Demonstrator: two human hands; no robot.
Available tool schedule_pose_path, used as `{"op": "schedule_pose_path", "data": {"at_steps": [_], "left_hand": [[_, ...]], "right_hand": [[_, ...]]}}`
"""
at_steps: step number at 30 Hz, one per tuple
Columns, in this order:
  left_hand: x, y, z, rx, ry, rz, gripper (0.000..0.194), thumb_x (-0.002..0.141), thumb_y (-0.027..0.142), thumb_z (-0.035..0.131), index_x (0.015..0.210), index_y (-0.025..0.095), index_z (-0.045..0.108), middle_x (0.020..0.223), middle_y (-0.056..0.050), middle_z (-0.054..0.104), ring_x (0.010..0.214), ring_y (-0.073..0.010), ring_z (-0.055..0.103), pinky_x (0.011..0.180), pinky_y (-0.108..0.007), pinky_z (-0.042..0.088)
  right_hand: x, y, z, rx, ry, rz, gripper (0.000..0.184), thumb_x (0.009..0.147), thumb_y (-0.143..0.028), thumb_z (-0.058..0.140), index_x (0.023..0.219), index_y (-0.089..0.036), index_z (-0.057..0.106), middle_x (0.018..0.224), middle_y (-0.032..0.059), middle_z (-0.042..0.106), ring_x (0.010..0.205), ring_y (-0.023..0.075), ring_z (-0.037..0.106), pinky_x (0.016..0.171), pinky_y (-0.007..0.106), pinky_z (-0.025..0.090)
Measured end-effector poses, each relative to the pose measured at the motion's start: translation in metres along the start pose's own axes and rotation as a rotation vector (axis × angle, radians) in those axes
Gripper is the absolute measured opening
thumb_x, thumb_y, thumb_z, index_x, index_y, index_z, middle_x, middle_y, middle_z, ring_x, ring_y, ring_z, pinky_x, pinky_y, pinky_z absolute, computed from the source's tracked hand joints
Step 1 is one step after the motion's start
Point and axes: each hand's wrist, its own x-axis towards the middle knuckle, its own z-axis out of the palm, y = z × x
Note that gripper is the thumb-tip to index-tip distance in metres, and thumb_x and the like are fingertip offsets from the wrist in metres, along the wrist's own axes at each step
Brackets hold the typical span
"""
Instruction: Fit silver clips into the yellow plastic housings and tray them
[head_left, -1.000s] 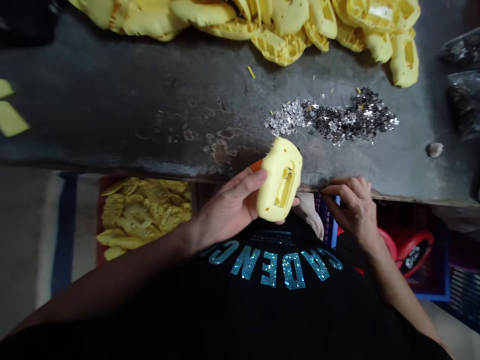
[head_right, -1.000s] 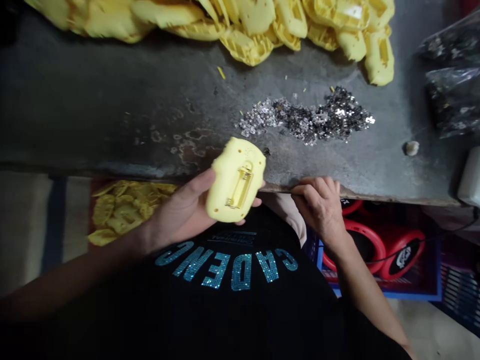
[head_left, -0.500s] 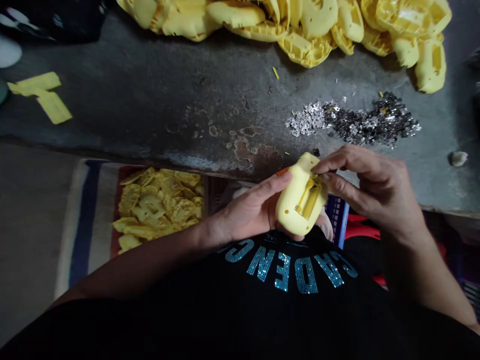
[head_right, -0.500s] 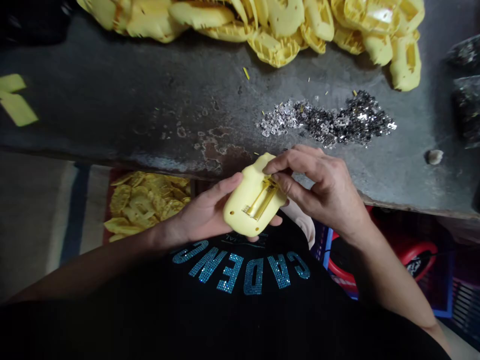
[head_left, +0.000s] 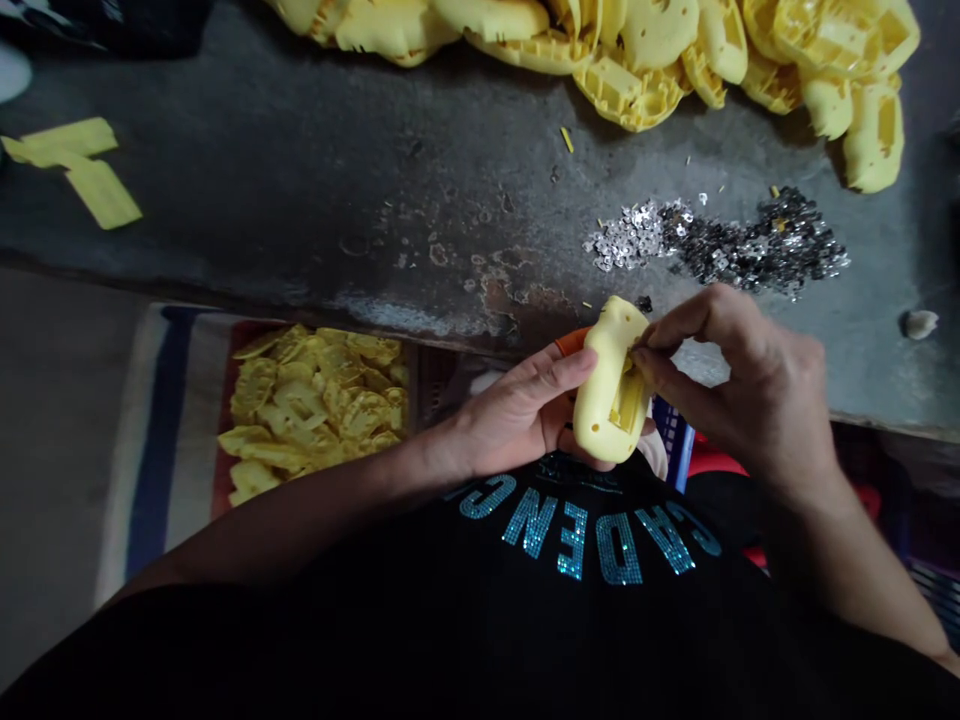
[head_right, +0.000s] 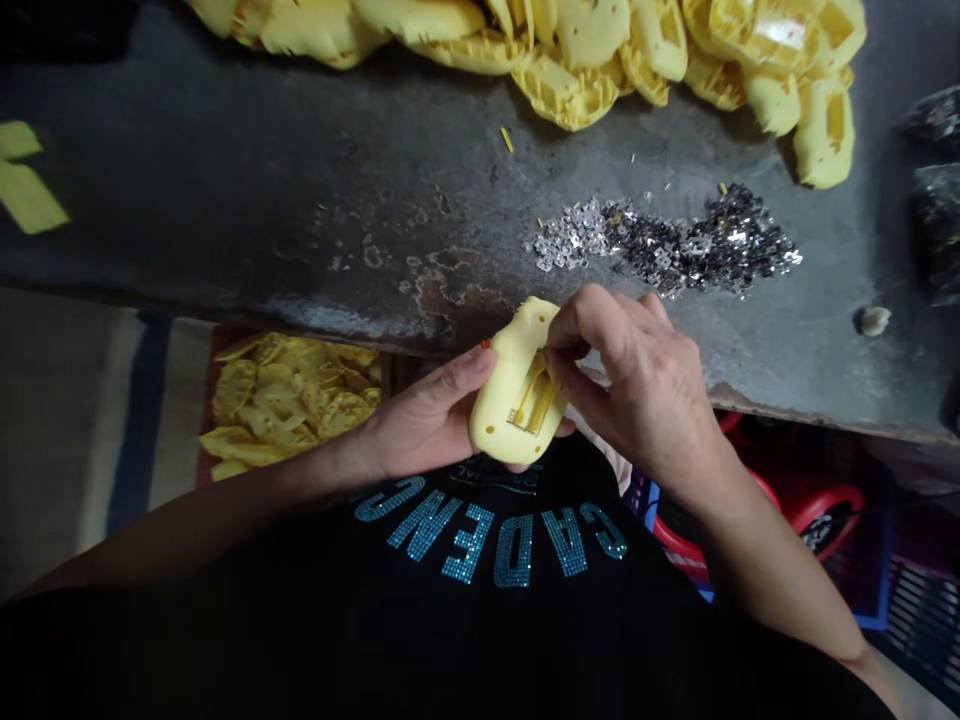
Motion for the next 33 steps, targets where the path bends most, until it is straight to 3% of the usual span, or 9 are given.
{"op": "schedule_pose_path", "data": {"at_steps": [6,11,17,20,24,29,33], "left_hand": [[-0.002,-0.001,-0.001,-0.032,0.019,0.024,0.076,0.101,0.066,0.084,0.161,0.027,0.058,0.149,-0.018,0.078,0.121,-0.0411,0.085,0.065,-0.036,0.072],[-0.004,0.002,-0.003,-0.093,-0.03,-0.035,0.084,0.102,0.073,0.077,0.168,0.025,0.056,0.154,-0.021,0.077,0.13,-0.0427,0.082,0.068,-0.032,0.071],[-0.008,0.003,0.001,-0.066,-0.058,0.009,0.079,0.103,0.074,0.076,0.163,0.025,0.06,0.145,-0.018,0.081,0.119,-0.0392,0.086,0.064,-0.032,0.07],[-0.012,0.002,0.005,0.043,0.038,0.143,0.071,0.101,0.065,0.083,0.16,0.03,0.062,0.136,-0.012,0.084,0.104,-0.0326,0.088,0.062,-0.032,0.07],[-0.019,-0.003,0.005,0.186,0.213,0.28,0.066,0.095,0.056,0.093,0.15,0.027,0.071,0.121,-0.009,0.087,0.092,-0.0236,0.085,0.068,-0.029,0.066],[-0.038,-0.008,-0.01,0.362,0.252,0.37,0.061,0.099,0.058,0.088,0.147,0.021,0.08,0.124,-0.013,0.088,0.099,-0.0236,0.083,0.079,-0.028,0.062],[-0.053,-0.007,-0.022,0.44,0.462,0.409,0.057,0.091,0.058,0.097,0.129,0.016,0.09,0.114,-0.013,0.09,0.098,-0.025,0.081,0.086,-0.031,0.063]], "right_hand": [[-0.001,-0.003,0.0,-0.07,-0.003,0.008,0.017,0.105,-0.016,0.074,0.103,-0.032,0.068,0.097,-0.0022,0.083,0.084,0.0227,0.079,0.08,0.042,0.059],[-0.006,-0.005,0.0,-0.022,0.126,0.023,0.016,0.107,-0.018,0.074,0.107,-0.033,0.074,0.102,-0.0014,0.087,0.091,0.0264,0.084,0.086,0.047,0.06],[0.001,-0.001,-0.003,-0.052,0.044,-0.056,0.019,0.109,-0.023,0.074,0.125,-0.033,0.079,0.128,0.0066,0.086,0.115,0.031,0.082,0.101,0.052,0.062],[0.014,0.005,-0.006,0.078,-0.075,-0.024,0.033,0.107,-0.036,0.079,0.14,-0.03,0.076,0.138,0.0107,0.083,0.124,0.0327,0.079,0.097,0.048,0.066],[0.026,0.009,-0.004,0.149,-0.191,-0.079,0.045,0.103,-0.04,0.081,0.146,-0.029,0.072,0.132,0.0099,0.083,0.116,0.0298,0.079,0.089,0.044,0.067],[0.025,-0.005,0.014,0.055,-0.103,-0.174,0.047,0.102,-0.032,0.081,0.146,-0.023,0.065,0.132,0.0132,0.079,0.114,0.0285,0.077,0.088,0.042,0.068],[0.028,-0.012,0.034,0.022,0.005,-0.257,0.048,0.103,-0.029,0.077,0.148,-0.023,0.061,0.134,0.0141,0.077,0.118,0.0294,0.076,0.094,0.045,0.07]]}}
